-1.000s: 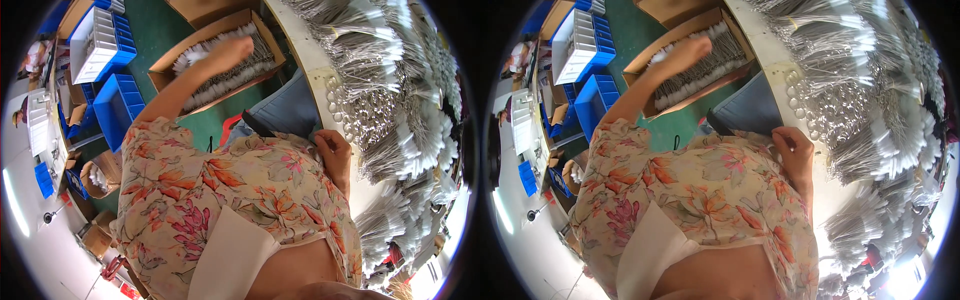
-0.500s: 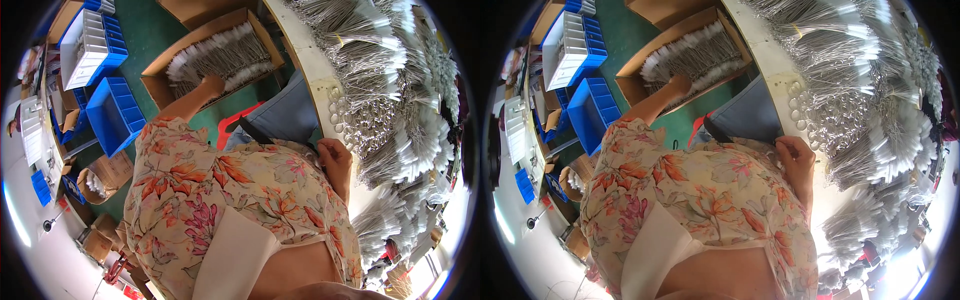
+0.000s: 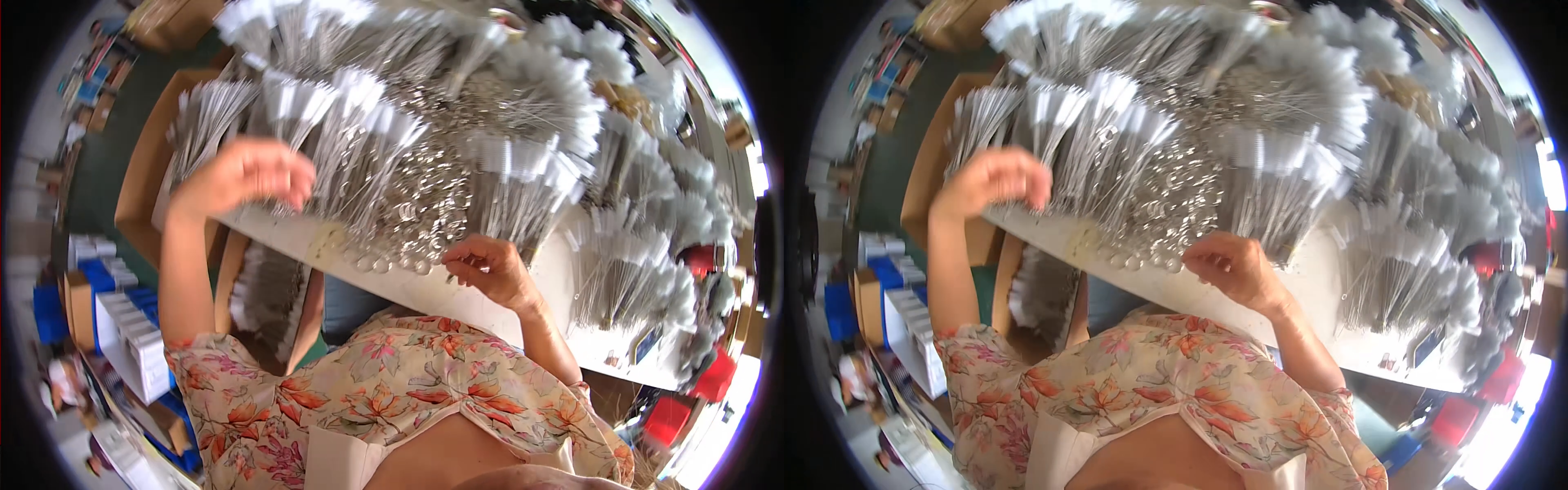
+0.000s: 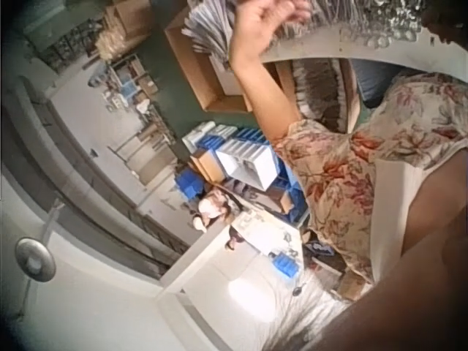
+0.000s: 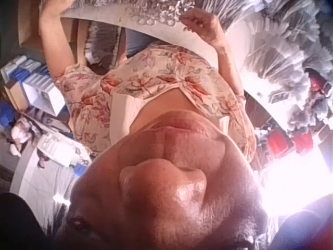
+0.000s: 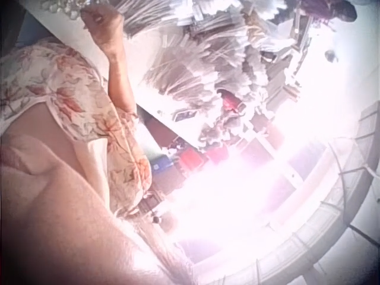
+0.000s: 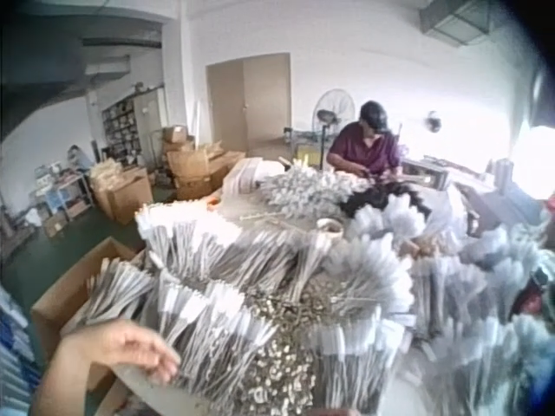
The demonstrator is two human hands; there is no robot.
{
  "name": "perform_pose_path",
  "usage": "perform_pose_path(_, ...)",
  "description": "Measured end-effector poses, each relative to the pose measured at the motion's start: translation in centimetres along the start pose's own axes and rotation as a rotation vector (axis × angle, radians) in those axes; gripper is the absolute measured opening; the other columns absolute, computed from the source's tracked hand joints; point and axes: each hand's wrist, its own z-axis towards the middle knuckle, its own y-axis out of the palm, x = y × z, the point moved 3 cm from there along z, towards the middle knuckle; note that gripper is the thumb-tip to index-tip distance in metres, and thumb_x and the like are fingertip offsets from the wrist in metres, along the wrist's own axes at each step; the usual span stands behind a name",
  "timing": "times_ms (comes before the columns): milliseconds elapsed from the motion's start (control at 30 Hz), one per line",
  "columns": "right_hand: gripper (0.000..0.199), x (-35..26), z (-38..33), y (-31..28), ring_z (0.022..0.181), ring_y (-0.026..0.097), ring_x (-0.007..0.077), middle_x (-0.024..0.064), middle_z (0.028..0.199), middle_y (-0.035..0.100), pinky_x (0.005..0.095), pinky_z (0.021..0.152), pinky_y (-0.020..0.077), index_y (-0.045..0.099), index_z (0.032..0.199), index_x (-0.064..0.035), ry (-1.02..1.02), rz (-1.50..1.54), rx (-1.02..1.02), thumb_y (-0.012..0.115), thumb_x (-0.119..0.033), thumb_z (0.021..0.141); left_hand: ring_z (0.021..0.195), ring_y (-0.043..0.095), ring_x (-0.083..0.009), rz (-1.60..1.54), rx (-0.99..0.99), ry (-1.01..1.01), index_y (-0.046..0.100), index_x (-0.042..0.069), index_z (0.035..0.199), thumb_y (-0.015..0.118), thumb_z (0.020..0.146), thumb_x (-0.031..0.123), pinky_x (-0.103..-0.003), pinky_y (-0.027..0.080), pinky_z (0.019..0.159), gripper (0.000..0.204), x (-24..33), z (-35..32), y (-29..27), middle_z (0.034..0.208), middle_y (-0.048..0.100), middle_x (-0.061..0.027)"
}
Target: Assembling small white brushes by attaching metal rings.
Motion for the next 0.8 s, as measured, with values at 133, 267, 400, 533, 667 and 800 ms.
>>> perform_pose_path(133, 0.011, -1.3, -1.1, -5.6, 0.067, 0.059, 0.0086, 0.0037, 0.080, 0.063, 0.0227, 0.059, 0.0480, 0.065, 0.090, -0.0032, -0.047, -0.115, 0.168, 0.063, -0.007, 0.080, 0.080, 0.060, -0.0119, 0.461, 0.419, 0.013, 0.058, 0.002, 0.106, 0.050, 0.090, 0.019, -0.025, 0.048, 0.071, 0.024, 1.6, 12.6, -10.0, 0.090, 0.063, -0.0050)
perform_pose_path(267, 0.012, -2.4, -1.1, -10.8, 0.062, 0.058, 0.0076, 0.0038, 0.077, 0.064, 0.0218, 0.056, 0.0483, 0.065, 0.091, -0.0022, -0.067, -0.176, 0.308, 0.061, -0.007, 0.082, 0.089, 0.062, -0.0308, 1.486, 0.907, -0.526, 0.060, 0.003, 0.099, 0.059, 0.082, 0.027, -0.041, 0.049, 0.074, 0.030, 0.4, 18.6, -18.7, 0.095, 0.064, -0.0157)
perform_pose_path(400, 0.014, -3.2, 0.8, -16.8, 0.059, 0.060, 0.0093, 0.0065, 0.074, 0.065, 0.0234, 0.052, 0.0506, 0.065, 0.092, 0.0000, -0.111, -0.381, 0.495, 0.060, -0.009, 0.083, 0.101, 0.056, -0.0377, 1.358, 0.706, -0.775, 0.063, 0.001, 0.099, 0.055, 0.078, 0.020, -0.044, 0.046, 0.085, 0.029, -2.3, 20.9, -19.6, 0.109, 0.058, -0.0220)
perform_pose_path(533, 0.016, -2.6, 7.1, -23.0, 0.054, 0.059, 0.0080, 0.0045, 0.062, 0.062, 0.0247, 0.052, 0.0497, 0.066, 0.090, -0.0033, -0.190, -0.486, 0.617, 0.057, -0.016, 0.085, 0.102, 0.056, -0.0375, 1.412, 0.755, -0.717, 0.062, 0.002, 0.100, 0.055, 0.076, 0.017, -0.043, 0.045, 0.085, 0.030, -2.8, 20.6, -19.3, 0.109, 0.059, -0.0207)
perform_pose_path(667, 0.024, -1.6, 14.5, -26.3, 0.054, 0.061, 0.0113, 0.0053, 0.062, 0.064, 0.0247, 0.057, 0.0509, 0.067, 0.081, -0.0051, 0.072, -0.554, 0.638, 0.060, -0.027, 0.077, 0.093, 0.059, -0.0370, 1.334, 0.683, -0.730, 0.064, 0.007, 0.095, 0.056, 0.076, 0.020, -0.043, 0.047, 0.079, 0.024, -3.8, 19.4, -19.0, 0.099, 0.062, -0.0189)
perform_pose_path(800, 0.029, -0.9, 17.0, -25.5, 0.061, 0.062, 0.0097, 0.0103, 0.069, 0.064, 0.0242, 0.058, 0.0499, 0.068, 0.084, -0.0057, 0.147, -0.681, 0.669, 0.066, -0.033, 0.075, 0.076, 0.063, -0.0310, 1.500, 1.000, -0.378, 0.062, 0.009, 0.093, 0.057, 0.080, 0.025, -0.040, 0.047, 0.072, 0.022, -3.0, 17.6, -19.7, 0.082, 0.065, -0.0149)
